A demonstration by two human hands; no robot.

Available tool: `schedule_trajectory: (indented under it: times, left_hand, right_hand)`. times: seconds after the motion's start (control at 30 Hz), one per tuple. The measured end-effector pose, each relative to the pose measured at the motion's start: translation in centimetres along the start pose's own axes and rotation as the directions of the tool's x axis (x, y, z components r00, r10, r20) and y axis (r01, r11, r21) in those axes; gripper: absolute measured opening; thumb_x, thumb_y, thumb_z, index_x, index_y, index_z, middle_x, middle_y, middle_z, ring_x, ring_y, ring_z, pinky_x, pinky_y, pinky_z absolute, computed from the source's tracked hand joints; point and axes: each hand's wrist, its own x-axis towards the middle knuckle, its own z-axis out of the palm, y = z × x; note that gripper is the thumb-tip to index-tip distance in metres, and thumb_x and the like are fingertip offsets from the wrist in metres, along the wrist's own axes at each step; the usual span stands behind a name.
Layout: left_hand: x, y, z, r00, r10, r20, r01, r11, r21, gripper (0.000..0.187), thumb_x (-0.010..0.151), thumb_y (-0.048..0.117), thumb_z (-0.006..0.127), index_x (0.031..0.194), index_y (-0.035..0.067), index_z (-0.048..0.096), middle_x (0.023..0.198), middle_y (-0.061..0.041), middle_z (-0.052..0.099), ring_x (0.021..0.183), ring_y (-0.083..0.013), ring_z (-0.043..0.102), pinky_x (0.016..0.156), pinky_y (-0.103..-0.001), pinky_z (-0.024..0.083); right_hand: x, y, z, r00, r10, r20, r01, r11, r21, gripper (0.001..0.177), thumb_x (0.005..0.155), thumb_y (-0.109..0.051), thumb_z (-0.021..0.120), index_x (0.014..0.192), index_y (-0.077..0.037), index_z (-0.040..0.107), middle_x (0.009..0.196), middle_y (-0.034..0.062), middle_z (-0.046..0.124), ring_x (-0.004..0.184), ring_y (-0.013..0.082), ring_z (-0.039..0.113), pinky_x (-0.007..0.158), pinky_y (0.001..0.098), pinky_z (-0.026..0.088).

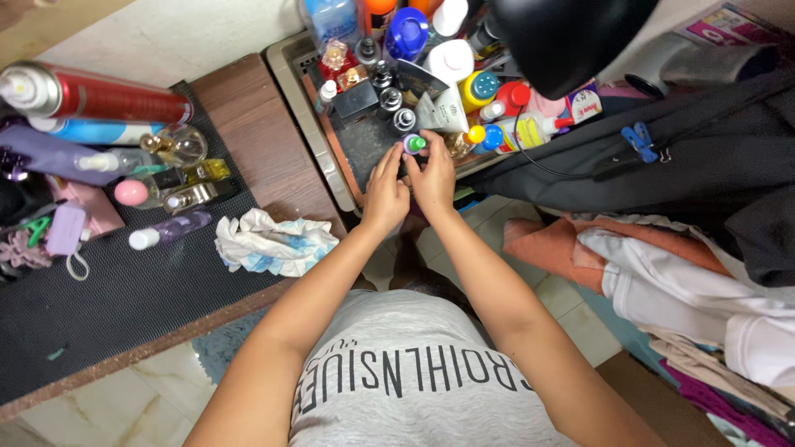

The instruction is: The person cleans and organizes a cluttered countertop. They wipe a black pouch, a notebook, a purple device, a smartphone, and several small bottles with a cloth, then place them back on the counter or in a drawer.

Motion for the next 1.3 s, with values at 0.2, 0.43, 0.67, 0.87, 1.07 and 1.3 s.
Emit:
schedule_trajectory:
  times: [0.2,0.43,0.67,0.87,1.07,1.3]
  left_hand:
    - [-2.6,1.9,-6.1,0.997,0.062,-0.046,-0.063,0.998,-0.026,0.062,0.087,-0.003,0.052,0.149,0.003,0.048,0.152,-0.018,0.052,0.139,-0.0389,0.051,0.118,-0.046,0.041]
    - [-7.4,-0.8,-16.5,0.991,0.102,-0.089,-0.073,0.956,0.282,0.053,0.090,0.009,0.061,0.143,0.005,0.055,0.135,-0.015,0.062,0.125,-0.0333,0.055,0.109,-0.047,0.037]
    - [-13.6,-4.5,-23.7,0.997,-0.021,-0.074,0.054,0.879,0.475,0.049,0.093,0.016,0.062,0.142,0.009,0.057,0.111,-0.008,0.068,0.111,-0.0254,0.061,0.111,-0.050,0.032]
    - [-16.7,-6.2,-28.2,0.989,-0.103,-0.102,0.139,0.875,0.464,0.048,0.095,0.023,0.064,0.141,0.010,0.057,0.106,-0.008,0.068,0.106,-0.0260,0.062,0.109,-0.050,0.033]
    - [-17.8,-7.4,-31.0,0.980,-0.031,-0.194,0.115,0.890,0.441,0.046,0.093,0.022,0.066,0.136,0.009,0.059,0.125,-0.010,0.066,0.117,-0.0291,0.058,0.109,-0.051,0.034]
    - [-17.9,-8.5,-31.9,0.978,-0.002,-0.210,0.090,0.907,0.412,0.048,0.091,0.018,0.067,0.137,0.008,0.058,0.139,-0.010,0.059,0.124,-0.0300,0.056,0.112,-0.052,0.033]
  right_hand:
    - [-2.2,-4.5,0.1,0.981,-0.193,0.013,0.193,0.981,-0.004,0.043,0.087,-0.009,0.079,0.127,-0.005,0.062,0.114,0.0116,0.065,0.100,0.0266,0.065,0.080,0.0352,0.057]
    - [-5.3,-11.5,4.4,0.920,-0.365,0.141,0.363,0.931,0.045,0.043,0.087,-0.007,0.080,0.126,-0.006,0.063,0.118,0.0101,0.067,0.099,0.0269,0.065,0.081,0.0345,0.055]
    - [-8.1,-16.8,10.6,0.889,-0.300,0.345,0.248,0.951,0.186,0.045,0.086,-0.003,0.079,0.128,-0.005,0.063,0.116,0.0094,0.065,0.097,0.0194,0.068,0.079,0.0290,0.059]
    - [-11.3,-19.2,15.8,0.851,-0.331,0.407,0.246,0.937,0.249,0.043,0.086,-0.003,0.080,0.126,-0.005,0.063,0.115,0.0079,0.065,0.097,0.0167,0.070,0.083,0.0285,0.062]
    - [-13.0,-20.6,18.8,0.825,-0.356,0.439,0.298,0.934,0.198,0.045,0.083,-0.003,0.081,0.125,-0.005,0.065,0.112,0.0090,0.067,0.095,0.0197,0.068,0.077,0.0312,0.060]
    - [-13.6,-21.1,20.7,0.807,-0.416,0.419,0.390,0.908,0.151,0.046,0.082,-0.001,0.080,0.125,-0.005,0.065,0.114,0.0111,0.067,0.099,0.0227,0.069,0.079,0.0316,0.061]
